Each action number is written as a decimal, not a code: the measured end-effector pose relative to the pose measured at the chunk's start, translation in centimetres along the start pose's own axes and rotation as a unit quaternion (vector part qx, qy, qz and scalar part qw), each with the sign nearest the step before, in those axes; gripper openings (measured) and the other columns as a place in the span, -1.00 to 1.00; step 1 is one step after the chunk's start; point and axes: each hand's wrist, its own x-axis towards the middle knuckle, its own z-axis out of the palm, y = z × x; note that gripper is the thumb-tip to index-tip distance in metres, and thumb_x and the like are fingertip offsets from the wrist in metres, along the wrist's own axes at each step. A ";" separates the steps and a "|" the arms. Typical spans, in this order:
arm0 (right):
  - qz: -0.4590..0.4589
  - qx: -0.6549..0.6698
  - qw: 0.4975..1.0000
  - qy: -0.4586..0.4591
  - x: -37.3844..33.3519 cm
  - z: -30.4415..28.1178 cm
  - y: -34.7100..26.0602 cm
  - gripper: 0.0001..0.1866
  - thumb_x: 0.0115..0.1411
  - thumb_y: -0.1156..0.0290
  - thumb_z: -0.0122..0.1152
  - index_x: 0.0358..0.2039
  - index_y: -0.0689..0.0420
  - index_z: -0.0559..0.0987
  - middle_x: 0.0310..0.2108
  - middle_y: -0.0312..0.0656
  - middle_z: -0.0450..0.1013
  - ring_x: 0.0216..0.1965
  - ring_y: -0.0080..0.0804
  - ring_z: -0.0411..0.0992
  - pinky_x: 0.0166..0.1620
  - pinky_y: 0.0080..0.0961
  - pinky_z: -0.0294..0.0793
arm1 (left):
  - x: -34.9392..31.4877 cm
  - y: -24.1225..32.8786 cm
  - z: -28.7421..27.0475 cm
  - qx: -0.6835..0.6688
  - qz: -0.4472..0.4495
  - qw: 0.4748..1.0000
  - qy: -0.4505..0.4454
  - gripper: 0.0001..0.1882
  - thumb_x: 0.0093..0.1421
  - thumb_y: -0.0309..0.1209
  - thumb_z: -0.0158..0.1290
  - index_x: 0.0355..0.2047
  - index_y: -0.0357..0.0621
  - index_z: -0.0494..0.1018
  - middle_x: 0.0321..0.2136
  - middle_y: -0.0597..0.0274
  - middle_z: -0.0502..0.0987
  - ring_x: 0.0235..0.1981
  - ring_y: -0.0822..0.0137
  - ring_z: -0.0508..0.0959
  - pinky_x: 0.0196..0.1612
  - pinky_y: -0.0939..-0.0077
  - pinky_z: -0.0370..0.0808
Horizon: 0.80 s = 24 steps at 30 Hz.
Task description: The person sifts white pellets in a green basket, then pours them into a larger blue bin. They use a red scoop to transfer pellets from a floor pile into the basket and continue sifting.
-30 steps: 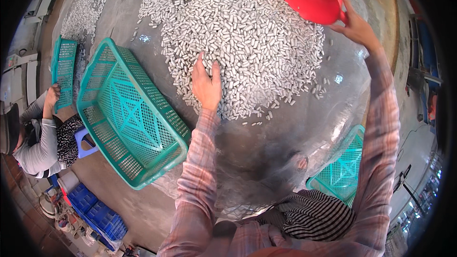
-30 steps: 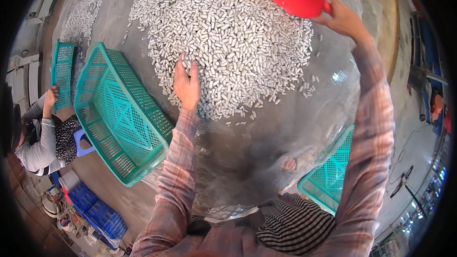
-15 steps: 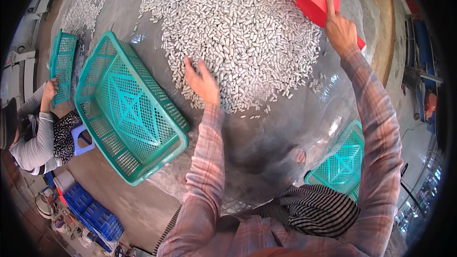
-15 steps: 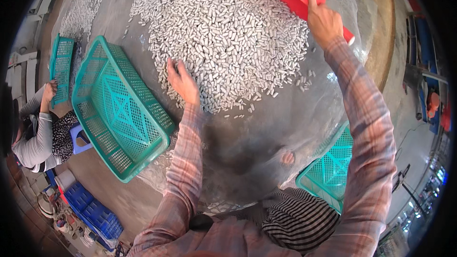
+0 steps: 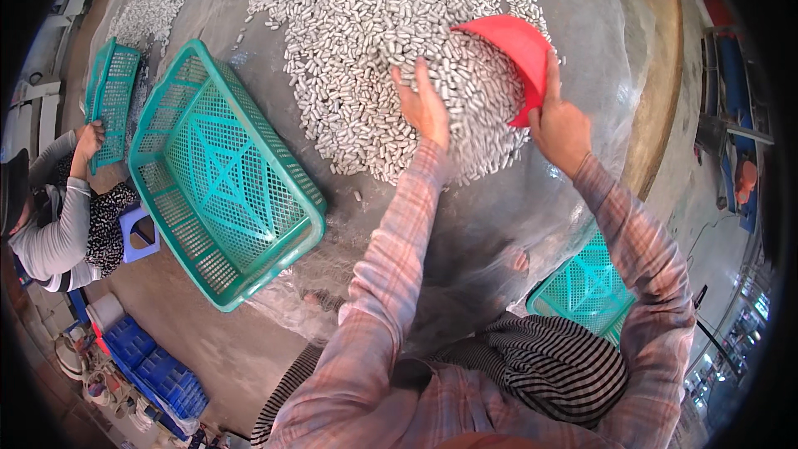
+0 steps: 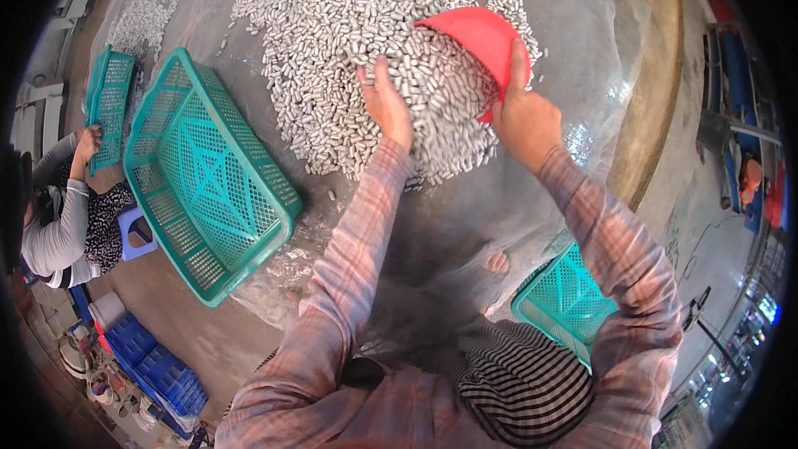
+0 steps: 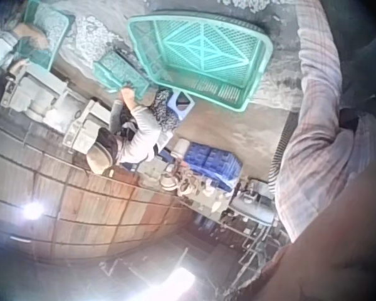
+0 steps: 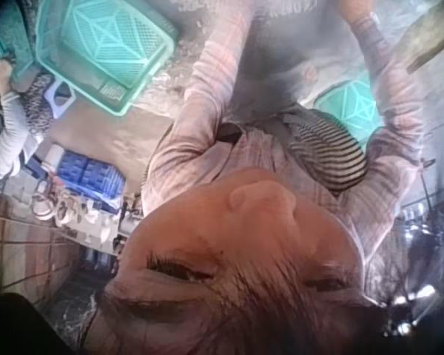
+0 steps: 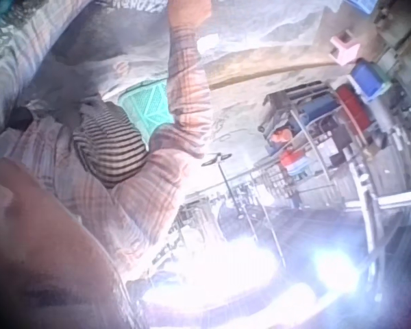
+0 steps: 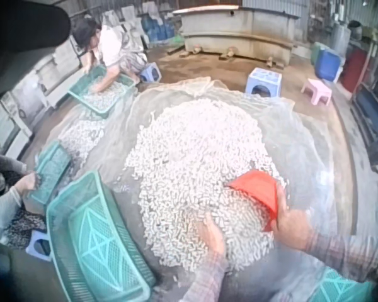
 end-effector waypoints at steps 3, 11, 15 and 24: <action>0.008 0.034 0.999 -0.018 -0.1 0.0 -0.3 -0.09 0.08 0.34 0.02 0.32 0.25 -0.26 -0.62 0.06 0.47 -0.55 0.04 0.49 -0.40 -0.05 0.47 | -2.3 0.1 2.6 -0.068 0.035 0.996 -0.041 -0.23 0.14 -0.03 0.05 0.25 -0.12 0.10 0.12 -0.18 0.23 0.15 -0.02 0.24 0.20 0.20 0.14; 0.260 0.595 0.723 -0.237 1.3 0.8 3.3 -0.26 0.18 0.36 0.14 0.29 0.21 0.03 -0.43 -0.17 0.47 -0.61 -0.51 0.42 -0.56 -0.53 0.44 | -3.9 4.2 7.6 0.243 0.221 0.864 -0.382 -0.19 -0.07 -0.18 0.23 0.21 -0.08 0.23 0.21 -0.18 0.17 0.21 -0.04 0.24 0.26 0.29 0.13; 0.253 0.595 0.732 -0.214 -1.6 -2.5 3.1 -0.20 0.16 0.40 0.20 0.31 0.23 -0.01 -0.49 -0.20 0.46 -0.60 -0.58 0.38 -0.58 -0.64 0.39 | 5.3 6.8 1.4 0.078 0.395 0.894 -0.196 -0.75 0.05 -0.41 0.16 -0.22 -0.11 0.58 -0.32 0.08 0.62 -0.30 0.28 0.60 -0.15 0.39 0.48; 0.149 0.421 0.854 -0.267 1.8 -8.1 0.7 -0.16 0.13 0.53 0.15 0.33 0.25 -0.09 -0.55 -0.18 0.46 -0.67 -0.57 0.37 -0.61 -0.61 0.33 | 21.1 6.0 -5.2 0.237 0.277 0.931 0.002 -0.39 0.15 0.03 -0.02 -0.04 -0.27 0.49 -0.07 -0.13 0.51 0.02 0.03 0.46 0.11 0.34 0.29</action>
